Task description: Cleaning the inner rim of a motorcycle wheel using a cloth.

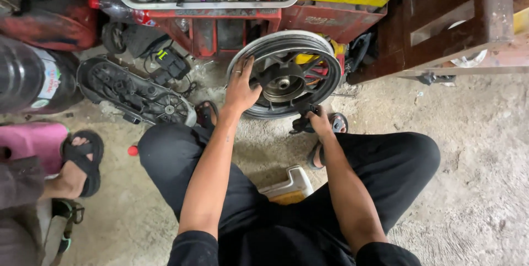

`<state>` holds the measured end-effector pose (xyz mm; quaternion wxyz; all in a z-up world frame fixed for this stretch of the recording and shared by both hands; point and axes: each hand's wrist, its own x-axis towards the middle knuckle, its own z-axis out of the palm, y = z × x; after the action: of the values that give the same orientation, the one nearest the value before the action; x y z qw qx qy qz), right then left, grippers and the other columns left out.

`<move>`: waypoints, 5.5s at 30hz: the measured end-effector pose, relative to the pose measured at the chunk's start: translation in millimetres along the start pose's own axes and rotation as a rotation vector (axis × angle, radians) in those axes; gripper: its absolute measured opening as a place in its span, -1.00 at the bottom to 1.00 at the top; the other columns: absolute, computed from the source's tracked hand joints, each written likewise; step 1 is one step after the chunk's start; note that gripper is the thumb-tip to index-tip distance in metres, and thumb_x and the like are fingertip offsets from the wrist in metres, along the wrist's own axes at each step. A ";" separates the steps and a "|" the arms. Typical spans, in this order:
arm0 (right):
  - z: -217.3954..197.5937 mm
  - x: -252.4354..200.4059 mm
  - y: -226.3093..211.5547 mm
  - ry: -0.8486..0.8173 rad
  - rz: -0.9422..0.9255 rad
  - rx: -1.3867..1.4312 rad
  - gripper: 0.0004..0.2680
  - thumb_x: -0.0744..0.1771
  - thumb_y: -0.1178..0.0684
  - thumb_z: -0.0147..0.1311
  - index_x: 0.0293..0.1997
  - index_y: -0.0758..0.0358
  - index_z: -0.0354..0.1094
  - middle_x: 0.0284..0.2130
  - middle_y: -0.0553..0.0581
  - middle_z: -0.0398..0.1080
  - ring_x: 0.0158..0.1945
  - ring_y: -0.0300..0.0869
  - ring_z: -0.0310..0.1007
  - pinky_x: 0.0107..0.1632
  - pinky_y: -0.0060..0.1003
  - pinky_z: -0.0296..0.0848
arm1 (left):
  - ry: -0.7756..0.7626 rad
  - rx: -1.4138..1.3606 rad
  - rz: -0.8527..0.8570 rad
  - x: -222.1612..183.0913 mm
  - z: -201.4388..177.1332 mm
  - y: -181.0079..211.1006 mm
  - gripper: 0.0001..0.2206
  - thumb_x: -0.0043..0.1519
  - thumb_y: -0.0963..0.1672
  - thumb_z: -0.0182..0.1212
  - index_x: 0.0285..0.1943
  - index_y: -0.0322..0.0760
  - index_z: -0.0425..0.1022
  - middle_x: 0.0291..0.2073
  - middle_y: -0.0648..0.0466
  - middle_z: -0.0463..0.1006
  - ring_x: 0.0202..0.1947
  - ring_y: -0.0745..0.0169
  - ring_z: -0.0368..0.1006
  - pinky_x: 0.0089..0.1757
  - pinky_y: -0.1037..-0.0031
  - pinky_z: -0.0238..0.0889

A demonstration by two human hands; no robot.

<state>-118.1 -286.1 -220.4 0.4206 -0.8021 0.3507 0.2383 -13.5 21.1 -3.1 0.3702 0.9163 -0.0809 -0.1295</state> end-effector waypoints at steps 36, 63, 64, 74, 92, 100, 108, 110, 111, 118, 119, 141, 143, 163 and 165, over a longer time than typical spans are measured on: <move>-69.5 -138.3 -163.4 -0.009 -0.735 0.362 -0.83 0.38 0.02 0.12 0.02 0.21 0.50 -0.35 0.22 0.50 -0.21 -0.08 0.50 -0.18 -0.20 0.47 | -0.167 -0.224 -0.316 -62.2 -1.7 5.0 -0.55 0.17 0.15 0.11 0.19 0.07 0.45 0.13 -0.10 0.53 0.21 -0.12 0.41 0.18 0.08 0.23; -172.1 -65.1 -294.1 -0.252 -0.562 -0.598 -0.20 0.12 -0.32 0.36 0.51 -0.05 0.04 0.45 0.48 -0.02 0.49 0.45 -0.12 0.42 0.46 -0.17 | -0.194 0.493 -0.450 3.5 51.6 -148.4 -0.59 0.36 0.15 -0.01 0.00 -0.08 0.62 -0.20 -0.08 0.67 -0.17 -0.19 0.63 -0.18 0.09 0.53; -174.3 -66.0 -287.7 -0.244 -0.562 -0.597 -0.20 0.12 -0.32 0.36 0.51 -0.05 0.04 0.45 0.48 -0.02 0.49 0.45 -0.12 0.42 0.46 -0.17 | -0.191 0.493 -0.442 1.7 40.2 -134.8 -0.59 0.36 0.15 -0.01 0.00 -0.08 0.62 -0.20 -0.08 0.67 -0.17 -0.19 0.63 -0.18 0.09 0.53; -185.7 -72.8 -206.3 -0.188 -0.586 -0.421 -0.21 0.09 -0.34 0.47 0.44 0.06 0.21 0.29 0.45 0.25 0.39 0.38 0.14 0.35 0.41 0.04 | -0.173 0.478 -0.259 -20.9 -9.5 -76.6 -0.59 0.33 0.15 0.01 -0.11 -0.09 0.66 -0.29 -0.07 0.69 -0.20 -0.16 0.63 -0.18 0.07 0.50; -153.5 -18.1 -166.6 -0.241 -0.349 -0.114 -0.24 0.12 -0.14 0.54 0.46 0.05 0.17 0.28 0.36 0.30 -0.02 0.16 0.52 -0.15 -0.09 0.63 | -0.022 0.439 -0.287 9.1 -60.3 -50.0 -0.58 0.27 0.17 0.18 -0.06 -0.11 0.70 -0.31 -0.10 0.70 -0.25 -0.22 0.63 -0.21 0.07 0.51; -160.0 -32.3 -176.6 -0.251 -0.351 -0.058 -0.25 0.12 -0.07 0.53 0.44 0.17 0.16 0.31 0.41 0.26 0.39 0.22 0.20 0.33 0.02 0.38 | 0.002 0.423 -0.335 24.6 -41.4 -62.2 -0.59 0.21 0.22 0.20 -0.09 0.04 0.70 -0.28 -0.06 0.70 -0.21 -0.25 0.62 -0.16 0.03 0.50; -164.2 -40.5 -190.3 -0.253 -0.342 -0.164 -0.26 0.19 -0.18 0.41 0.50 0.14 0.04 0.35 0.40 0.21 0.47 0.14 0.08 0.50 0.04 0.08 | 0.001 0.382 -0.409 38.8 -25.7 -66.9 -0.59 0.11 0.23 0.31 0.04 0.21 0.64 -0.20 -0.02 0.69 -0.12 -0.21 0.61 -0.08 0.03 0.49; -162.0 -43.1 -194.5 -0.254 -0.336 -0.169 -0.26 0.19 -0.18 0.40 0.51 0.15 0.03 0.36 0.39 0.20 0.47 0.14 0.08 0.50 0.06 0.07 | -0.002 0.364 -0.408 34.6 -34.5 -52.5 -0.59 0.12 0.20 0.31 0.04 0.16 0.65 -0.19 -0.06 0.69 -0.10 -0.25 0.61 -0.07 0.04 0.48; -161.3 -44.2 -197.2 -0.257 -0.334 -0.176 -0.25 0.19 -0.19 0.40 0.51 0.16 0.01 0.37 0.38 0.19 0.48 0.14 0.08 0.51 0.07 0.06 | 0.001 0.346 -0.411 32.2 -38.9 -44.9 -0.60 0.14 0.18 0.32 0.05 0.10 0.65 -0.17 -0.10 0.69 -0.09 -0.28 0.60 -0.05 0.04 0.48; -152.8 -23.6 -180.0 -0.213 -0.320 -0.284 -0.16 0.14 -0.35 0.42 0.55 -0.01 -0.03 0.41 0.29 0.14 0.50 0.08 0.02 0.54 0.05 -0.02 | 0.003 0.303 -0.434 33.9 -32.4 -52.3 -0.53 0.11 0.20 0.33 0.13 0.11 0.60 -0.12 -0.11 0.68 -0.05 -0.29 0.58 -0.01 0.03 0.46; -151.2 -20.6 -177.6 -0.202 -0.328 -0.300 -0.13 0.13 -0.35 0.43 0.57 0.00 -0.08 0.42 0.30 0.12 0.50 0.10 0.01 0.54 0.06 -0.03 | 0.016 0.302 -0.445 33.0 -31.9 -53.2 -0.52 0.09 0.19 0.35 0.15 0.15 0.58 -0.11 -0.12 0.67 -0.04 -0.29 0.58 0.01 0.01 0.45; -85.8 -66.3 -148.8 0.569 -0.940 -0.338 -0.58 0.25 -0.10 0.36 0.14 0.27 0.38 -0.16 0.42 0.35 -0.12 0.38 0.46 -0.21 0.17 0.48 | -0.229 0.086 -0.248 -23.0 -43.4 49.5 -0.51 0.17 0.03 0.31 0.31 -0.02 0.46 0.00 -0.12 0.63 0.09 -0.23 0.53 0.03 -0.04 0.40; -94.3 -136.3 -177.0 0.132 -0.796 -0.066 -0.51 0.25 -0.16 0.31 0.27 0.17 0.32 0.03 0.41 0.32 0.15 0.34 0.30 0.05 0.23 0.36 | -0.278 0.011 -0.146 -28.7 -39.3 61.3 -0.52 0.17 -0.02 0.30 0.32 -0.01 0.45 0.01 -0.12 0.64 0.13 -0.26 0.50 0.08 -0.05 0.37; -87.0 -173.3 -165.5 -0.290 -0.173 0.813 -0.27 0.14 0.10 0.51 0.41 0.54 0.11 0.15 0.52 0.31 0.25 0.24 0.37 0.18 0.12 0.45 | -0.333 -0.529 -0.108 -36.3 -35.8 47.8 -0.52 0.08 -0.01 0.47 0.19 -0.20 0.57 -0.04 -0.19 0.64 0.09 -0.10 0.51 0.10 0.16 0.34; -84.8 -168.8 -163.9 -0.346 -0.229 0.934 -0.35 0.17 0.14 0.46 0.38 0.51 0.16 0.06 0.46 0.38 0.16 0.25 0.45 0.09 0.15 0.52 | -0.243 -0.731 -0.131 -33.3 -34.6 49.3 -0.49 0.09 -0.03 0.51 0.25 -0.03 0.53 -0.09 -0.05 0.64 0.00 0.13 0.50 0.05 0.35 0.38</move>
<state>-93.7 -230.8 22.3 0.8096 -0.5106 0.2547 0.1376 -37.5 16.8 61.3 0.6508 0.7053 -0.0140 -0.2808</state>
